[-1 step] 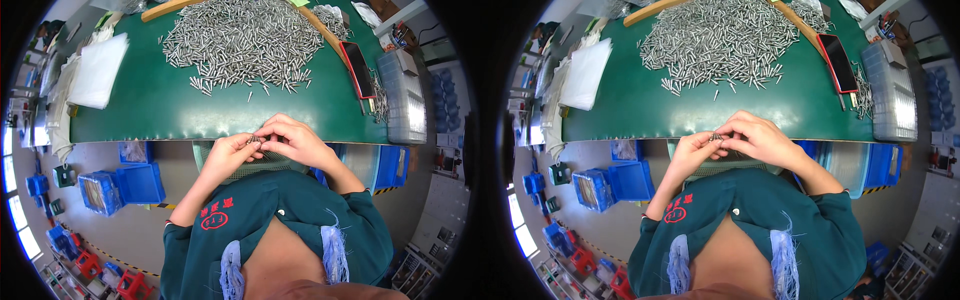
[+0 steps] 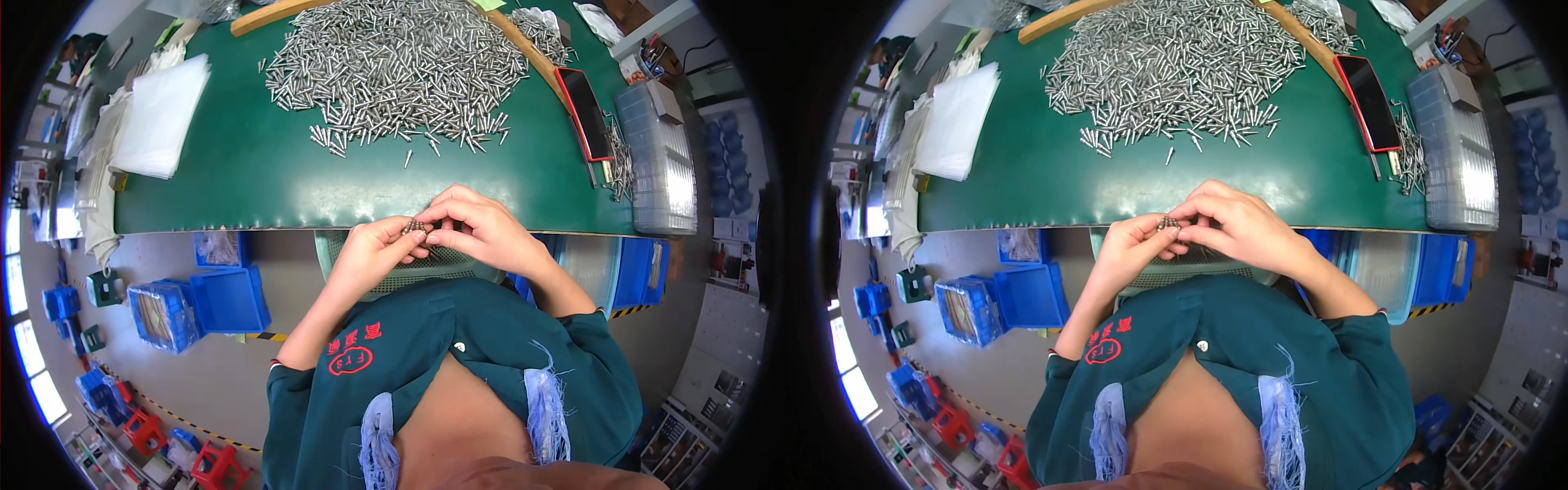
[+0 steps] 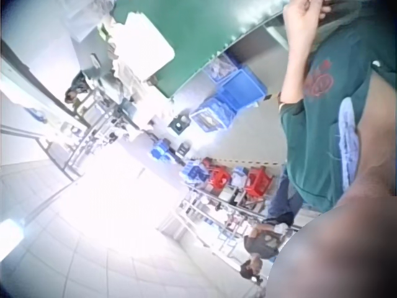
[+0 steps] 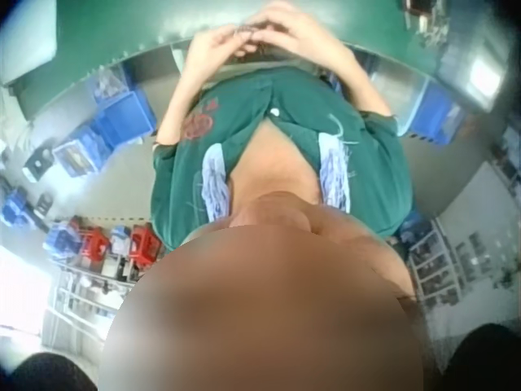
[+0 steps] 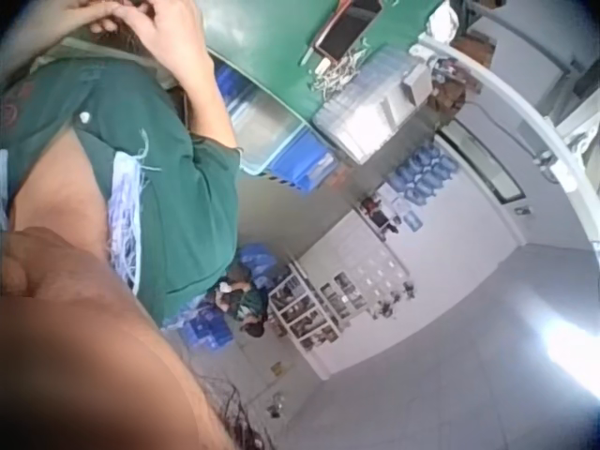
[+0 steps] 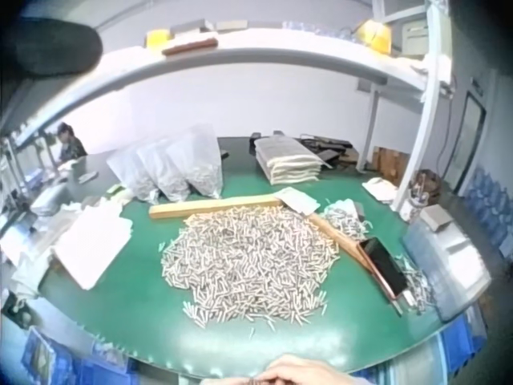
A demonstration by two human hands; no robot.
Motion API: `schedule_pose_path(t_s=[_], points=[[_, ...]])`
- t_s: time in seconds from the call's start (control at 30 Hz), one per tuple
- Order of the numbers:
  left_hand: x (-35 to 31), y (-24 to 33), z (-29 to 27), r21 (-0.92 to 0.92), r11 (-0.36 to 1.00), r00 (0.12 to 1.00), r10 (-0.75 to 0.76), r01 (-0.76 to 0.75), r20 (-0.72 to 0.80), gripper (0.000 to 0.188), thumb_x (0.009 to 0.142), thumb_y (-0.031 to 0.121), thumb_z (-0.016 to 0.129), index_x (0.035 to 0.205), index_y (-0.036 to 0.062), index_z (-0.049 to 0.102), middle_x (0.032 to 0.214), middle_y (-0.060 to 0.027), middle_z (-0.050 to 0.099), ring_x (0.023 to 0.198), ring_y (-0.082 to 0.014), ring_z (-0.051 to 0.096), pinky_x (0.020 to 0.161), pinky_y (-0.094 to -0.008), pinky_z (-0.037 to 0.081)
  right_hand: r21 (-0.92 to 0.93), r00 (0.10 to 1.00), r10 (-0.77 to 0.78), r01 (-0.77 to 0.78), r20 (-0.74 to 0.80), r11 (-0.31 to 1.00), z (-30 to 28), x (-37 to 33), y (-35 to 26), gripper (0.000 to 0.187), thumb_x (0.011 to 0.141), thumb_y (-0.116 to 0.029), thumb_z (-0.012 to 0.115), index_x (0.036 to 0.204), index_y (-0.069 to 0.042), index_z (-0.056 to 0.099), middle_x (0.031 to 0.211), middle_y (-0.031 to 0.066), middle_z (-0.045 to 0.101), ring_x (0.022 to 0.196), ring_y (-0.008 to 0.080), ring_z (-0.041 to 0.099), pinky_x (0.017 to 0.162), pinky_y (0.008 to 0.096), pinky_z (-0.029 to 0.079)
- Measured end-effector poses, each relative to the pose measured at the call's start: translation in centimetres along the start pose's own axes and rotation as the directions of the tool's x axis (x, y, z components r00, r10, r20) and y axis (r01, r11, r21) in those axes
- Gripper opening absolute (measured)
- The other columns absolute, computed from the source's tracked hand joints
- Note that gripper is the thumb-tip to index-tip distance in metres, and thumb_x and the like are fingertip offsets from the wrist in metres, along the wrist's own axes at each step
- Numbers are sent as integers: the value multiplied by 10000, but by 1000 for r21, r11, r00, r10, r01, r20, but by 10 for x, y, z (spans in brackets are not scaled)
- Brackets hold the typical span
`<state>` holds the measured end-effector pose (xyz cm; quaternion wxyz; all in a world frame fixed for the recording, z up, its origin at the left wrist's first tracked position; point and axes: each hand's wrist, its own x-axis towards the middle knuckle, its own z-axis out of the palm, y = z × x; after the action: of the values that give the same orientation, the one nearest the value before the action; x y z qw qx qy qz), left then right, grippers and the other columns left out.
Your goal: Inspecting and sorting small metal pins on a green workbench.
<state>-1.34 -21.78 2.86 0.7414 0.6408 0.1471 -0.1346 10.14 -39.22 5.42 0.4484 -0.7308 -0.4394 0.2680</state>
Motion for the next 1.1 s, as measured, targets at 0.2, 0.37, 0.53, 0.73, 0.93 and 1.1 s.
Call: schedule_pose_path(t_s=[0.2,0.37,0.53,0.73,0.93,1.1], points=[[2,7,0,0,1000,1000,28,-28,8,215,954,110,553,1093,-31,637,898,-69,693,810,-113,669,685,-219,534,44,998,63,-63,-4,997,-2,4,-3,229,852,-93,670,1075,-43,658,973,58,607,848,157,624,714,276,497],[3,18,4,292,956,1000,20,-14,-18,212,936,110,577,1086,-29,634,918,-83,700,811,-117,671,714,-232,539,-9,997,-33,32,-74,999,4,7,0,186,858,-79,658,1039,-35,664,938,63,623,812,148,628,700,262,497],[1,22,2,128,990,995,41,-52,88,240,928,75,572,1140,-33,608,959,-103,696,855,-129,666,760,-246,535,617,952,299,-274,66,738,-3,10,7,184,926,-188,620,991,-21,660,793,-1,622,668,60,571,591,210,466],[1,29,-8,102,983,988,150,-153,36,272,942,53,545,1196,-39,583,977,-103,688,884,-128,651,792,-245,517,940,876,403,-328,263,98,-7,12,20,224,943,-182,589,1077,-3,600,768,-17,575,645,37,513,551,189,437],[1,24,-28,274,942,931,263,-192,-254,232,949,73,543,1141,-33,618,954,-98,698,860,-118,651,773,-248,517,775,930,224,-366,290,515,-12,7,18,187,932,-162,600,1033,-10,641,816,-2,615,686,37,530,586,188,449],[8,21,-51,695,706,690,573,-141,-442,184,905,83,596,1067,27,662,897,-102,694,805,-156,673,729,-262,513,209,994,104,-111,46,972,-7,15,1,156,904,-129,621,1024,-37,662,966,28,639,829,98,591,714,238,473]])
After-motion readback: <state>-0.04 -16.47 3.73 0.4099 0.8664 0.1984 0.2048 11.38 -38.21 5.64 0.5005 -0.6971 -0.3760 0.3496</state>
